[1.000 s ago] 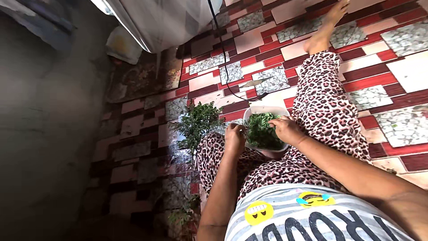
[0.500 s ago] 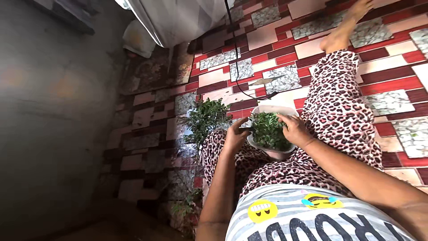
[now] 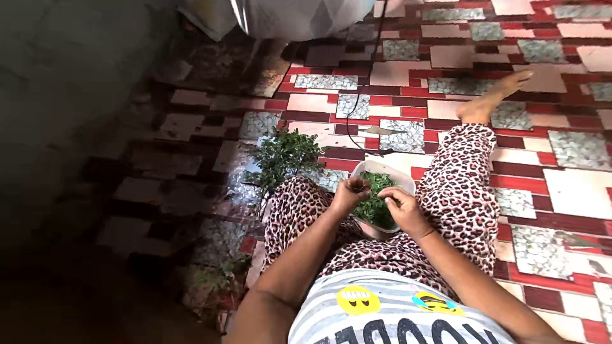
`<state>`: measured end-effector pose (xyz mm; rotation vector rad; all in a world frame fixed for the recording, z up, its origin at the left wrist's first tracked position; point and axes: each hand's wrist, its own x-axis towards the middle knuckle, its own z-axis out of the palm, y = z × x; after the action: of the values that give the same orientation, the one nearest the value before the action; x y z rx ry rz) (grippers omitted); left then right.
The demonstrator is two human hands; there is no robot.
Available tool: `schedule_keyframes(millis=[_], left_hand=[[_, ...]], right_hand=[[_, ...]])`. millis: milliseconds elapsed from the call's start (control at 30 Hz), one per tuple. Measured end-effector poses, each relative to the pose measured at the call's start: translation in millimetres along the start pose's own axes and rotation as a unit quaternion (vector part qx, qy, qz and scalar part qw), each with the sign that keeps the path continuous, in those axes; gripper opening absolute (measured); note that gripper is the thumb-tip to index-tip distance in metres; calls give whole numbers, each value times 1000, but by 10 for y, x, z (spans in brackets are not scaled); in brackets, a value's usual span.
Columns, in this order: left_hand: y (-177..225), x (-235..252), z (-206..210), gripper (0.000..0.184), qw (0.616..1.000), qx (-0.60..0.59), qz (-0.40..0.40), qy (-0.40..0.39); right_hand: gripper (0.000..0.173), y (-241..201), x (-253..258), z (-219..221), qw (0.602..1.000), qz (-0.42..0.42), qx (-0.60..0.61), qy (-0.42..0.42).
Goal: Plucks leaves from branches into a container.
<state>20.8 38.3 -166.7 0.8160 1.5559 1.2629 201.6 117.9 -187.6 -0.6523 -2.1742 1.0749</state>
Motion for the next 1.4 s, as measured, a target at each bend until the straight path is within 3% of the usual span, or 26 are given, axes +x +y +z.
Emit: schedule_keyframes(millis=[200, 433, 633, 867, 1167, 1300, 1400], left_hand=[[-106, 40, -32, 28, 995, -83, -30, -35], [-173, 64, 28, 20, 991, -56, -45, -109], [-117, 15, -76, 7, 977, -36, -82, -194], [-46, 15, -169, 17, 976, -121, -85, -160], [-24, -39, -177, 22, 972, -120, -73, -190], [-18, -34, -157, 21, 973, -104, -75, -190], [-39, -23, -147, 21, 974, -93, -76, -192]], right_hand=[[32, -64, 18, 49, 980, 186, 27, -59], [12, -35, 87, 47, 983, 159, 82, 40], [11, -23, 99, 40, 983, 145, 100, 41], [17, -31, 5, -30, 964, 194, 178, -35], [30, -157, -23, -76, 935, 237, 263, -28], [19, -183, -5, -76, 909, 282, 307, -2], [20, -189, -6, -78, 905, 288, 312, -3]])
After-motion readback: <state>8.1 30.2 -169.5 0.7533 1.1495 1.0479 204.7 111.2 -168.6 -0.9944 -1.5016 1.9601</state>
